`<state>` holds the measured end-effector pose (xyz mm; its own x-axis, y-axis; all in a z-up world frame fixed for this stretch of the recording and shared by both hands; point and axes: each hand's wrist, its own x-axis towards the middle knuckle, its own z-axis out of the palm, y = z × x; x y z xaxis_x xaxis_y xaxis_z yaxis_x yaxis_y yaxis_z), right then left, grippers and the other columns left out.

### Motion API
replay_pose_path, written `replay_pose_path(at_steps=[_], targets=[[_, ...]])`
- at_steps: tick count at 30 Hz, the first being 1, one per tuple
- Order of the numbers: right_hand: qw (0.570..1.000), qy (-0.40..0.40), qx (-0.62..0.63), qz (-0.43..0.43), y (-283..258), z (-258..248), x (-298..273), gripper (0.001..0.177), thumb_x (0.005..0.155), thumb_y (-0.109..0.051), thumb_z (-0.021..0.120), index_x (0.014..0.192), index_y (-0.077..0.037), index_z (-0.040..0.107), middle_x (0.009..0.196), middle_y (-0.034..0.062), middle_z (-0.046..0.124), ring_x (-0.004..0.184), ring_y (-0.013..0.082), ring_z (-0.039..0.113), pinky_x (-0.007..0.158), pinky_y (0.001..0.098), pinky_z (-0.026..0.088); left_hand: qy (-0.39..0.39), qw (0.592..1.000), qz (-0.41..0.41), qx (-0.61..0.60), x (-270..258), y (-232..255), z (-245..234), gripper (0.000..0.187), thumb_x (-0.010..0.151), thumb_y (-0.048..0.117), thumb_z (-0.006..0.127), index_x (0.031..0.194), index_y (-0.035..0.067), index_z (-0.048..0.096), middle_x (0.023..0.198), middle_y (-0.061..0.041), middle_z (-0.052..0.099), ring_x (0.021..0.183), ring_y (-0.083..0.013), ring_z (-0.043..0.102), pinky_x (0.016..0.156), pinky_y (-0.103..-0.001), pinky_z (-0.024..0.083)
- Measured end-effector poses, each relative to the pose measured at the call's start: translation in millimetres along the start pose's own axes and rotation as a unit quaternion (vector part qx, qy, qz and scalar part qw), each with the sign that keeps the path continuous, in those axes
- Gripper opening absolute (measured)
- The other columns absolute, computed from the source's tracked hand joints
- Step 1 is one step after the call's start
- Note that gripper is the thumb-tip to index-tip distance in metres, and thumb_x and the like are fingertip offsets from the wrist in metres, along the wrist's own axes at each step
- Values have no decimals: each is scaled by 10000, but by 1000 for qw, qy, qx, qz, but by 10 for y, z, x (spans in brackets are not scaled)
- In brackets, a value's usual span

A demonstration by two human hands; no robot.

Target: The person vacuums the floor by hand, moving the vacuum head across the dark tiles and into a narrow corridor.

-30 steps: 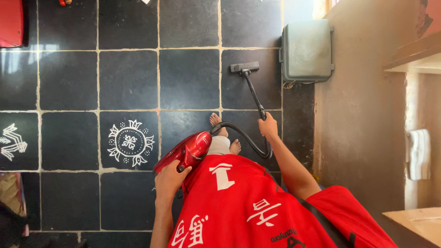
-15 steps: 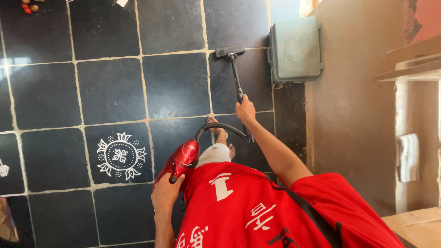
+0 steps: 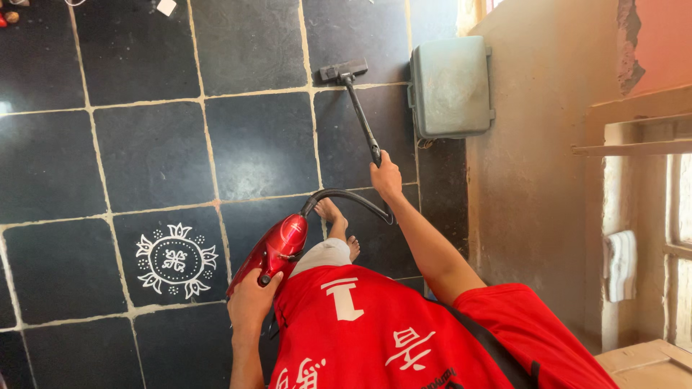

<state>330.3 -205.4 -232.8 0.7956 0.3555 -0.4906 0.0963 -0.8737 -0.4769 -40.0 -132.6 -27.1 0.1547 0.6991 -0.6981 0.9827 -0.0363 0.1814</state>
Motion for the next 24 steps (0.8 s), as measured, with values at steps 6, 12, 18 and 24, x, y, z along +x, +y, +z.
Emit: replay_pose_path(at_steps=[6, 12, 18, 24], targets=[[1000, 4, -15, 16, -285, 101, 468, 497, 963, -347, 602, 1408, -153, 498, 1118, 243, 711, 1081, 448, 674, 941, 530, 518, -3, 1000, 1, 18, 176, 179, -146, 535, 898, 585, 638, 1057, 81, 723, 987, -159, 768, 996, -379, 722, 892, -496, 538], [998, 28, -37, 40, -657, 171, 963, 444, 967, -404, 620, 1257, -74, 554, 1153, 227, 705, 1106, 426, 680, 953, 517, 535, 38, 999, 3, -16, 249, 174, -200, 522, 876, 572, 653, 1061, 86, 700, 944, -166, 761, 965, -388, 720, 869, -498, 533], [995, 37, -44, 76, -595, 62, 1077, 425, 960, -413, 632, 1163, -40, 611, 1180, 229, 698, 1124, 416, 677, 969, 507, 533, 27, 999, -15, -39, 291, 255, -305, 505, 871, 553, 668, 1043, 80, 701, 932, -157, 762, 941, -385, 729, 846, -484, 544], [992, 70, -61, 84, -414, -181, 1067, 437, 977, -416, 627, 1174, -26, 611, 1174, 240, 699, 1116, 428, 678, 962, 515, 535, 24, 999, 41, -20, 650, 350, -496, 549, 837, 572, 688, 1125, 104, 700, 975, -165, 760, 988, -384, 709, 856, -482, 534]])
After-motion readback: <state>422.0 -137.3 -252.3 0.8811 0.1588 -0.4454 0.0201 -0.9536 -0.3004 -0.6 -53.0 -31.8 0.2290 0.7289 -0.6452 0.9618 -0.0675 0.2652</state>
